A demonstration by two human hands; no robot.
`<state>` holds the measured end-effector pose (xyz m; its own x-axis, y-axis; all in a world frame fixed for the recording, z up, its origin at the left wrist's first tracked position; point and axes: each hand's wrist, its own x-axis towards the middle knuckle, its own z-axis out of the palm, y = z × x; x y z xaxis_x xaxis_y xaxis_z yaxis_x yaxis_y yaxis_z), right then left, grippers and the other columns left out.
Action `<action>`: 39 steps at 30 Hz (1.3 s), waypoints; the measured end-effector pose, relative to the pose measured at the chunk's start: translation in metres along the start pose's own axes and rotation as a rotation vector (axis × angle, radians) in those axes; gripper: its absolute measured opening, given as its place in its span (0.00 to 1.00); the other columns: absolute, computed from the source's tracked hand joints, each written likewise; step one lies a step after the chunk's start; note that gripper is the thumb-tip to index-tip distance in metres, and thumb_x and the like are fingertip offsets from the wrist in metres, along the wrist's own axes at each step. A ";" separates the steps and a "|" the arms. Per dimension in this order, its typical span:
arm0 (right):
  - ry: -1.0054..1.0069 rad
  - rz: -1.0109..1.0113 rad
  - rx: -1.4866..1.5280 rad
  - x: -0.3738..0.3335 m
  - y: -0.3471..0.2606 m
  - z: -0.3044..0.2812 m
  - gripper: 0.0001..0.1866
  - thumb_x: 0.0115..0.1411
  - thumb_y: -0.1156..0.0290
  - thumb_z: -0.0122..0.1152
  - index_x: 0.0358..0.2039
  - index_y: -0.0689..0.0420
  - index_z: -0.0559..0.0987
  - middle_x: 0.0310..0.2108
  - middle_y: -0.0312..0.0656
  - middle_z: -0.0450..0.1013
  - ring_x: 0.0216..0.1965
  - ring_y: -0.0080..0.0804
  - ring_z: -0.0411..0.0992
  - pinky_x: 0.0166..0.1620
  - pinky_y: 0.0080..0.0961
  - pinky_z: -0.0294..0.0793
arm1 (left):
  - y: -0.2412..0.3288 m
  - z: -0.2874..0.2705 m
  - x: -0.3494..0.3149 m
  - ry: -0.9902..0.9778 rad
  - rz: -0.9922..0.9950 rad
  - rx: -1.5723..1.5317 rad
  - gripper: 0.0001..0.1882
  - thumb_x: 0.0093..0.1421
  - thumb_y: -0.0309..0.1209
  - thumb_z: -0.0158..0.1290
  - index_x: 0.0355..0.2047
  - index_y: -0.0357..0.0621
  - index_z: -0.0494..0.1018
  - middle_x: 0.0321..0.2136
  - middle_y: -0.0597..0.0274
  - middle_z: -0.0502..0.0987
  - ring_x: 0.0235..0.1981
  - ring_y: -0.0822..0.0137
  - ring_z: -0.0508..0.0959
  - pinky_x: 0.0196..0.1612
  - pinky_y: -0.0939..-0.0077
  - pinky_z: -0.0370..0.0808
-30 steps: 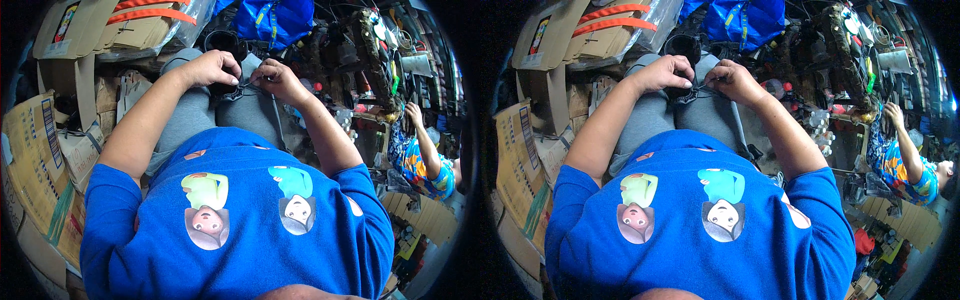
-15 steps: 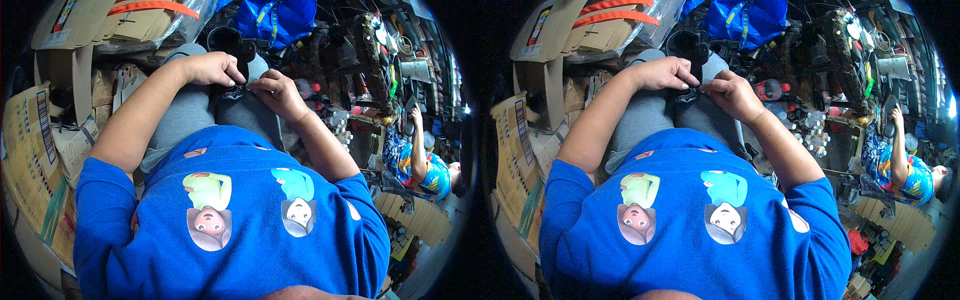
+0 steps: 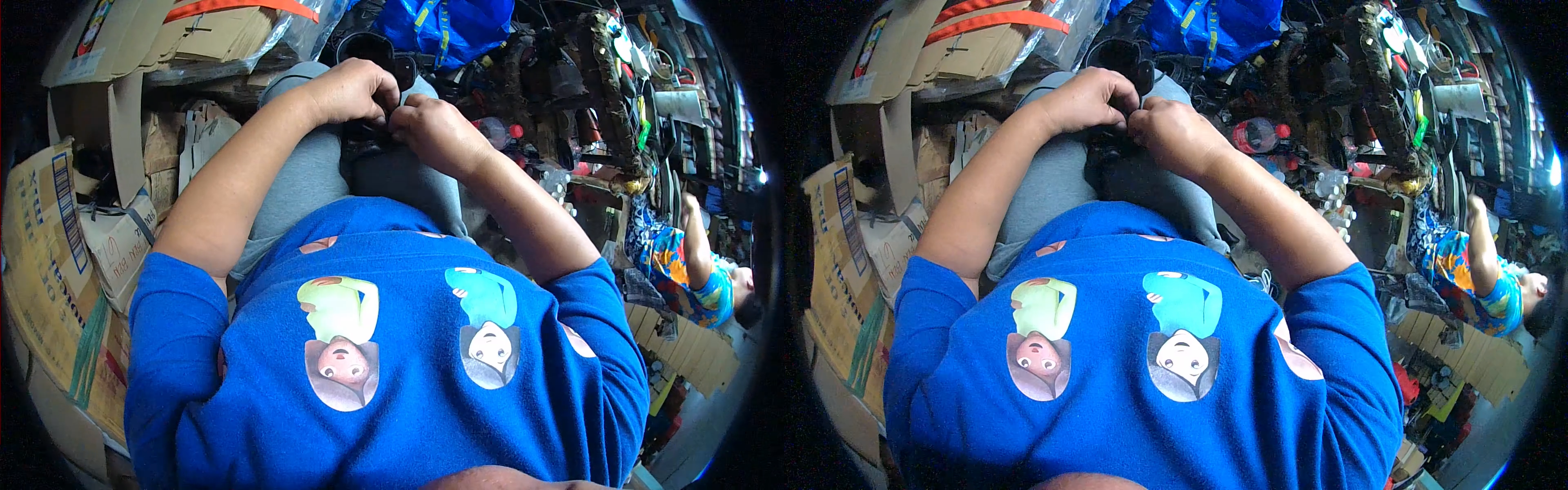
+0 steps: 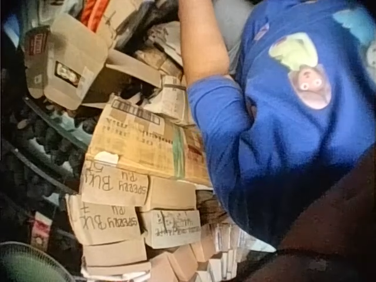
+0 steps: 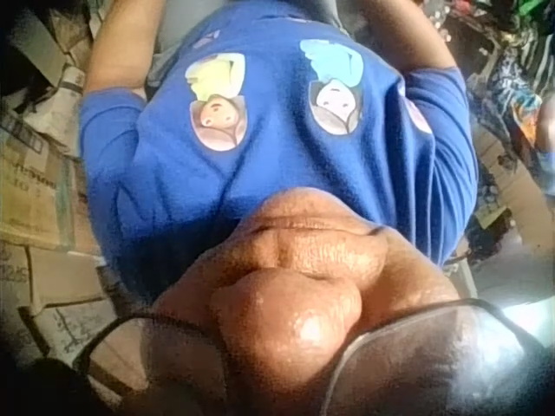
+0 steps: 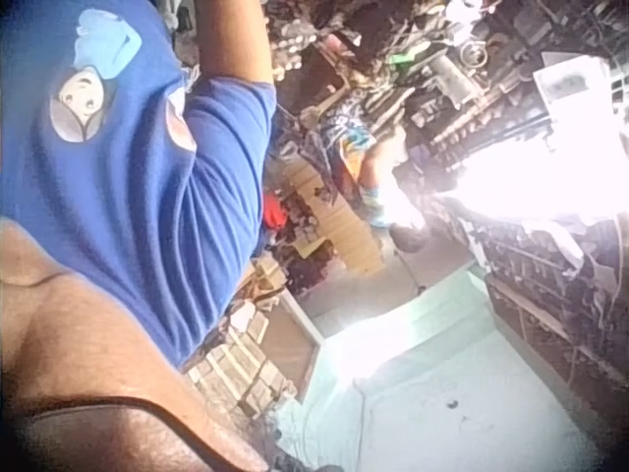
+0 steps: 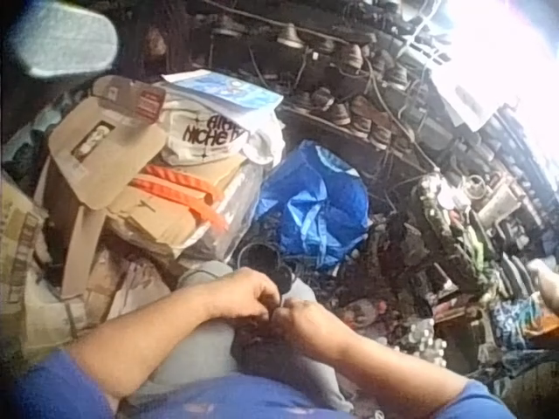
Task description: The recorder is stitching the upper part of a black boot by hand using a needle and black thread.
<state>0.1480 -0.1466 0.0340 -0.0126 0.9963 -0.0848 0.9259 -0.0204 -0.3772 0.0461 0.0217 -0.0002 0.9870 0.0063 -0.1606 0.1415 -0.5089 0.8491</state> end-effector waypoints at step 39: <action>0.517 0.776 1.144 -0.090 0.092 -0.003 0.27 0.60 0.50 0.54 0.55 0.53 0.71 0.35 0.29 0.69 0.32 0.17 0.62 0.38 0.18 0.60 | -0.051 -0.046 -0.203 0.710 -0.527 -0.423 0.19 0.54 0.29 0.57 0.47 0.43 0.74 0.33 0.67 0.77 0.21 0.80 0.69 0.23 0.86 0.66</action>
<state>0.2355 -0.2379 0.0098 0.6967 0.6190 -0.3627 -0.1599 -0.3589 -0.9196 -0.1584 0.0862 0.0123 0.5862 0.7314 -0.3484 0.4564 0.0572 0.8879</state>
